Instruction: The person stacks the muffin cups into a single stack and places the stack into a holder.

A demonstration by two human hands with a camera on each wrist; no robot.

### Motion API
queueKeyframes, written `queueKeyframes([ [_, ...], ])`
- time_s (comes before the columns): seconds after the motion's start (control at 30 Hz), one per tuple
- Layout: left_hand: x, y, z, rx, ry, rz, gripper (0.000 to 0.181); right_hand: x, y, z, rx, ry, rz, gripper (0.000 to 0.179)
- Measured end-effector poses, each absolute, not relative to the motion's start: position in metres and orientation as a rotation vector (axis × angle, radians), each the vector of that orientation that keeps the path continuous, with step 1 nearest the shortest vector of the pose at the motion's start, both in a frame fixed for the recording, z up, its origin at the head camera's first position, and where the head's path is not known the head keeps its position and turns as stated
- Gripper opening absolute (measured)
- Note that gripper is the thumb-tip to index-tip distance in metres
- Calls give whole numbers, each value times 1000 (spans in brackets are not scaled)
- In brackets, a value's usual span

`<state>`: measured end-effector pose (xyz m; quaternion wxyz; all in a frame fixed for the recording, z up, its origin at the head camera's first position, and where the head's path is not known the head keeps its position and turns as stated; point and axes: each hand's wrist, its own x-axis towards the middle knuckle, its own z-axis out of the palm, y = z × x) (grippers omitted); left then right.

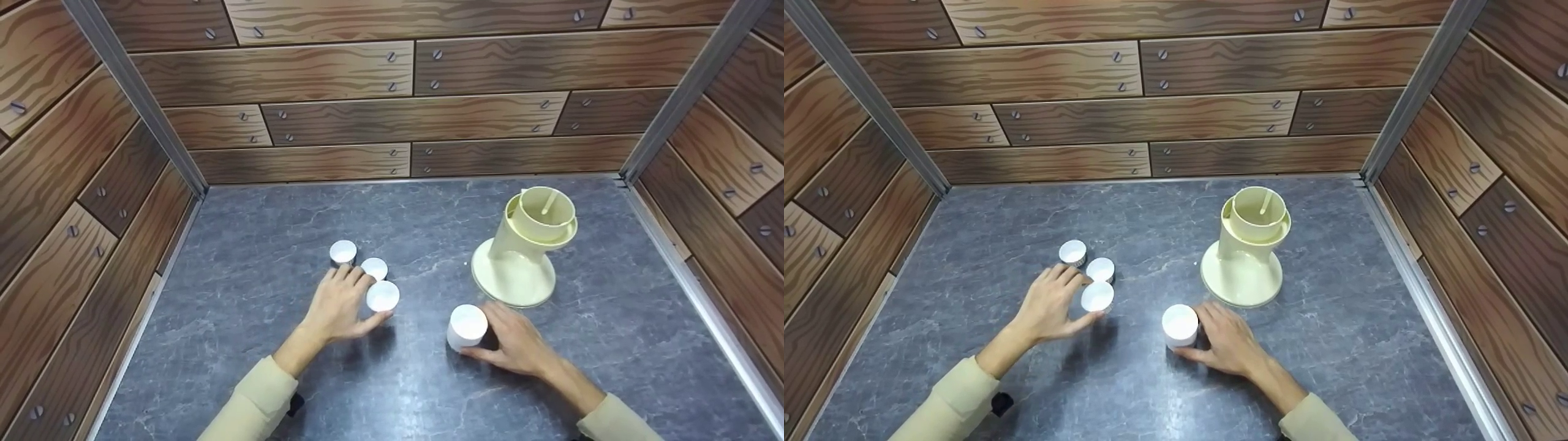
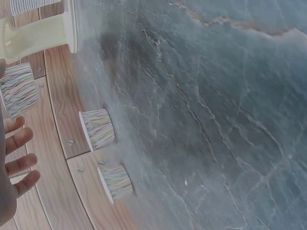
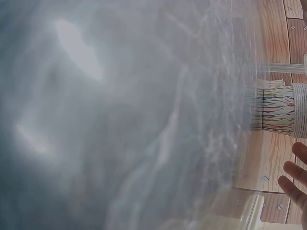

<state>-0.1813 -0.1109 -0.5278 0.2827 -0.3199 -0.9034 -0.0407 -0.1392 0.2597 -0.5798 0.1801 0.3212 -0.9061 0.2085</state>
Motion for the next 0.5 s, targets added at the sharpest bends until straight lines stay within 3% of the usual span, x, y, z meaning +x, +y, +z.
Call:
queueKeyframes([
  [0.5,-179,-93,-527,-901,-2359,-172,66,-141,260,-581,912,-2537,585,66],
])
